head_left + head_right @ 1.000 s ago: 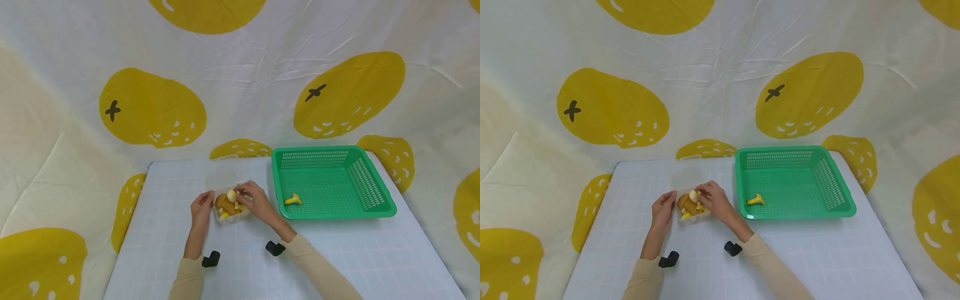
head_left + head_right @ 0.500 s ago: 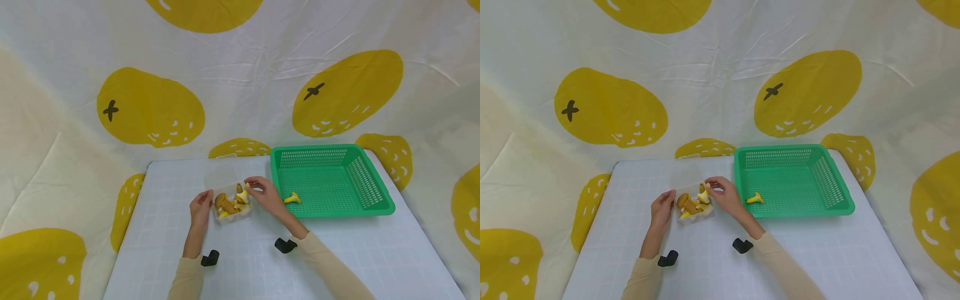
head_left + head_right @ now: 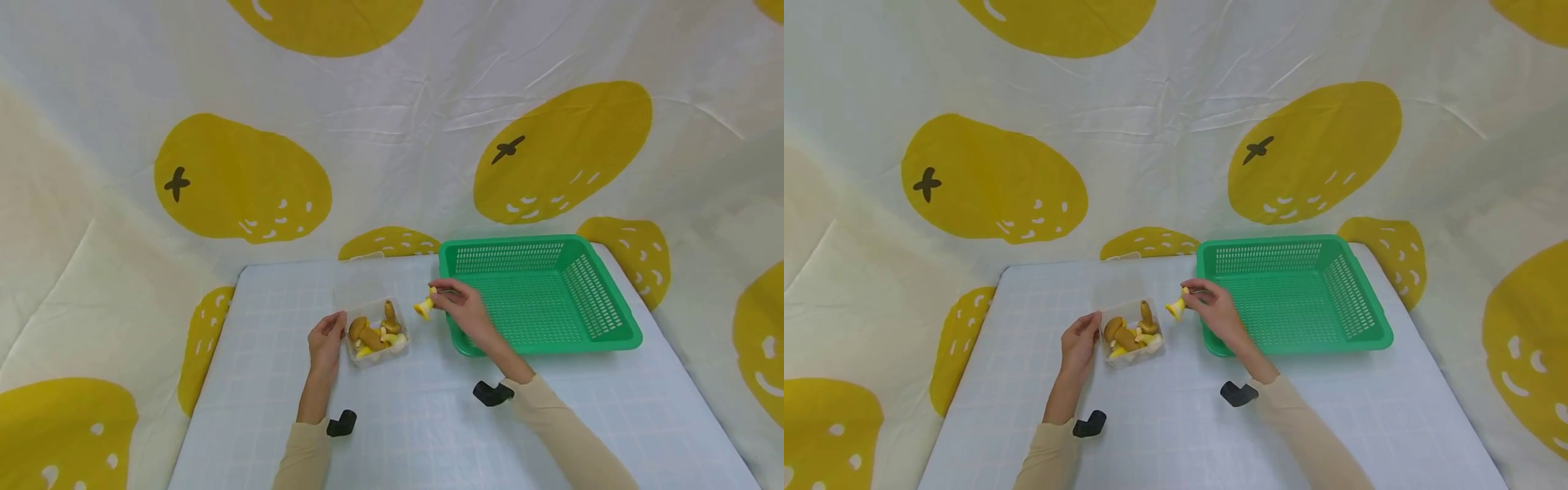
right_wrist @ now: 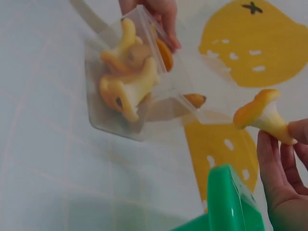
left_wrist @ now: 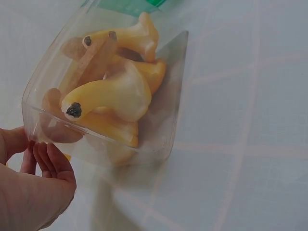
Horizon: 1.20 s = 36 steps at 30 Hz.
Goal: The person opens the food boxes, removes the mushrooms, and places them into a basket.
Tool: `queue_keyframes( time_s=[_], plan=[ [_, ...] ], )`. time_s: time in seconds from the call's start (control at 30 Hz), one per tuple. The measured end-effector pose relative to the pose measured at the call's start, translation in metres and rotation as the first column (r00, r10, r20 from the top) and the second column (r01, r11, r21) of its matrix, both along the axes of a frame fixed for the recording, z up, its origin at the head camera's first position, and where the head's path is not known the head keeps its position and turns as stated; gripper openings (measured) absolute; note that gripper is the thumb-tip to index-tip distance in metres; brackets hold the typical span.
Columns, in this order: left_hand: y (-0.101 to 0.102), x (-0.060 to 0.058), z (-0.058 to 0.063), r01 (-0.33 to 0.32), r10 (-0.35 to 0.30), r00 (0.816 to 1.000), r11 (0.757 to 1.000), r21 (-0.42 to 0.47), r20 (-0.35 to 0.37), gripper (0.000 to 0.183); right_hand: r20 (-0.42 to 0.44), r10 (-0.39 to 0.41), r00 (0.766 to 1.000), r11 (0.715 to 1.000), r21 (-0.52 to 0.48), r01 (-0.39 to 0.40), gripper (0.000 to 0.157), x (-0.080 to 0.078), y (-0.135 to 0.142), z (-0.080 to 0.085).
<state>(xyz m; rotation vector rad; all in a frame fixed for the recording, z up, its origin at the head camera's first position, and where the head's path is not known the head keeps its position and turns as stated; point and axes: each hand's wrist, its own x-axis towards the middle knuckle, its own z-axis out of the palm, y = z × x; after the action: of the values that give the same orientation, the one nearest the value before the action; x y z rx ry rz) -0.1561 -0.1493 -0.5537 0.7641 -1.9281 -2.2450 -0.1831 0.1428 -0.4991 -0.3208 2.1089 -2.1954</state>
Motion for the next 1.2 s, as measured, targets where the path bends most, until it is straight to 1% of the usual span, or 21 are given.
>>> queue_keyframes(
  time_s=[0.1, 0.23, 0.3, 0.43, 0.5, 0.57, 0.7, 0.8, 0.87, 1.0, 1.2],
  plan=[
    [-0.001, 0.001, 0.005, 0.017, -0.017, 1.000, 1.000, 0.011, 0.012, 0.034, 0.015, -0.021, 1.000, 0.999, -0.029, 0.021, 0.034, 0.000, 0.012, 0.002],
    [0.001, 0.005, 0.023, 0.038, -0.038, 0.999, 0.999, -0.007, 0.015, 0.031, 0.026, -0.065, 0.998, 0.997, -0.043, 0.066, 0.037, -0.002, 0.028, 0.001],
    [0.003, 0.009, 0.032, 0.044, -0.044, 0.999, 0.999, -0.008, 0.005, 0.031, 0.026, -0.086, 0.996, 0.995, -0.046, 0.087, 0.038, -0.003, 0.035, -0.001],
    [0.005, 0.014, 0.040, 0.047, -0.047, 0.999, 0.999, 0.002, -0.015, 0.031, 0.007, -0.110, 0.994, 0.993, -0.050, 0.110, 0.039, -0.002, 0.052, -0.003],
    [0.004, 0.012, 0.037, 0.047, -0.047, 0.999, 0.999, 0.006, -0.014, 0.031, -0.005, -0.116, 0.993, 0.992, -0.047, 0.116, 0.039, -0.002, 0.060, -0.004],
    [0.002, 0.010, 0.032, 0.044, -0.044, 0.999, 0.999, 0.009, -0.007, 0.030, -0.013, -0.124, 0.992, 0.992, -0.033, 0.123, 0.036, -0.001, 0.068, -0.006],
    [-0.002, 0.002, 0.011, 0.038, -0.037, 0.999, 0.999, 0.021, -0.009, 0.031, -0.009, -0.140, 0.990, 0.990, 0.013, 0.140, 0.037, 0.001, 0.082, -0.009],
    [-0.002, 0.000, 0.001, 0.023, -0.023, 1.000, 0.999, 0.024, -0.016, 0.033, -0.017, -0.146, 0.989, 0.988, 0.050, 0.146, 0.037, 0.002, 0.092, -0.011],
    [-0.002, 0.000, -0.002, 0.013, -0.013, 1.000, 1.000, 0.018, -0.020, 0.034, -0.021, -0.150, 0.989, 0.985, 0.083, 0.151, 0.038, 0.002, 0.097, -0.013],
    [0.000, 0.000, -0.004, -0.001, 0.001, 1.000, 1.000, -0.002, -0.029, 0.034, -0.023, -0.148, 0.989, 0.975, 0.163, 0.150, 0.039, 0.002, 0.108, -0.016],
    [0.001, 0.000, -0.004, -0.015, 0.014, 0.999, 1.000, -0.010, -0.036, 0.031, -0.007, -0.133, 0.991, 0.940, 0.315, 0.128, 0.037, 0.002, 0.121, -0.017]
  ],
)
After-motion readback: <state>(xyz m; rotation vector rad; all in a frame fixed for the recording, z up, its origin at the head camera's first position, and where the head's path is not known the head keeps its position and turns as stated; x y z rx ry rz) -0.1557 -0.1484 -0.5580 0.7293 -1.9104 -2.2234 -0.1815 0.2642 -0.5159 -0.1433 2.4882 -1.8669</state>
